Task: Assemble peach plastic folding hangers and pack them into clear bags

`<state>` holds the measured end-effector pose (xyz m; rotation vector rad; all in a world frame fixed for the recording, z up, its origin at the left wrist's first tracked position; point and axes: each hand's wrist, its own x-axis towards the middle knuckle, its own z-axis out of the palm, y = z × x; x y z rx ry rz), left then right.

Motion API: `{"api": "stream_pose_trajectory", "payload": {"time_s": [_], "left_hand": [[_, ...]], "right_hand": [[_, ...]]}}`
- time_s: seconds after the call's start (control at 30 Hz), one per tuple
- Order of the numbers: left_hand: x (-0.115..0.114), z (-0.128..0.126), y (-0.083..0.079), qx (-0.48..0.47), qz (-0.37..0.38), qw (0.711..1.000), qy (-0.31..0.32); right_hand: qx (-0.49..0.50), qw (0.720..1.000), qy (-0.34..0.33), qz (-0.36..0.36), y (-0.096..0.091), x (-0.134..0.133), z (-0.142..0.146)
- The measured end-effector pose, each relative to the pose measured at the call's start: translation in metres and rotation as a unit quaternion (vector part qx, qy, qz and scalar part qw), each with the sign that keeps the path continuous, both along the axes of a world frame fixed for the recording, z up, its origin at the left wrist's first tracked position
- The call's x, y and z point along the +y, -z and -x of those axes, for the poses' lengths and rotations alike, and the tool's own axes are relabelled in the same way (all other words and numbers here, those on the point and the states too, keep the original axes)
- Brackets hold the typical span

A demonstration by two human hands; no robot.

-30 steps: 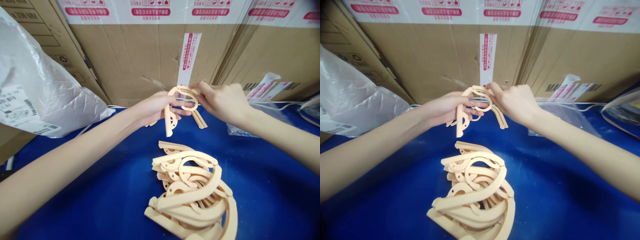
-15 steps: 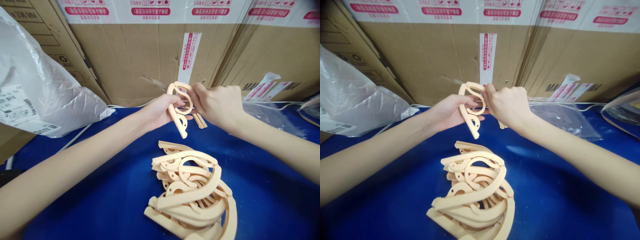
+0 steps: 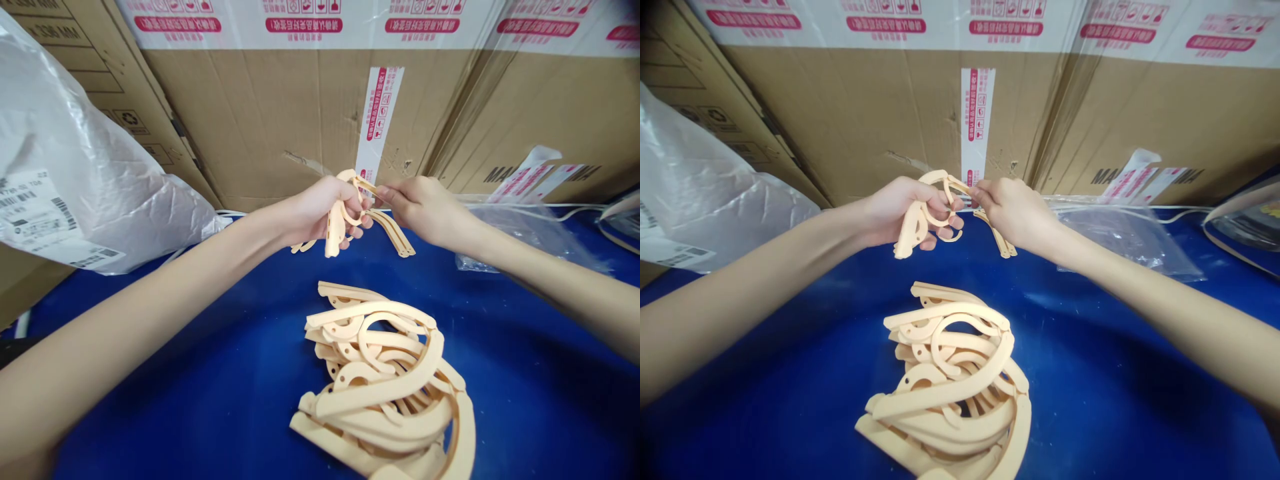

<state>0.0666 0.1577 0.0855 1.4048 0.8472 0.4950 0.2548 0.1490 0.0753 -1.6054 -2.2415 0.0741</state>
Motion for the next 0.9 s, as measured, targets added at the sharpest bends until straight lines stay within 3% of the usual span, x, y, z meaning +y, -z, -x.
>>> {"api": "stream_pose_trajectory", "payload": {"time_s": [0.1,0.2,0.3,0.37,0.6,0.9], "left_hand": [[0.009,0.006,0.003,0.152,-0.164,0.974,-0.035],[0.012,0.017,0.009,0.279,-0.303,0.91,-0.044],[0.012,0.02,0.017,0.379,-0.417,0.826,-0.012],[0.01,0.017,0.023,0.405,-0.452,0.795,0.02],[0.006,0.003,0.046,0.391,-0.491,0.772,0.102],[0.005,-0.006,0.05,0.356,-0.475,0.798,0.106]], "right_hand": [[0.069,0.991,0.035,0.106,0.0,0.012,-0.015],[0.046,0.987,0.093,0.123,0.003,0.021,-0.033],[-0.082,0.984,0.121,0.097,0.013,0.026,-0.041],[-0.181,0.972,0.133,0.071,0.02,0.026,-0.038],[-0.222,0.967,0.117,0.039,0.029,0.021,-0.032],[-0.224,0.968,0.102,0.039,0.036,0.017,-0.037]]}}
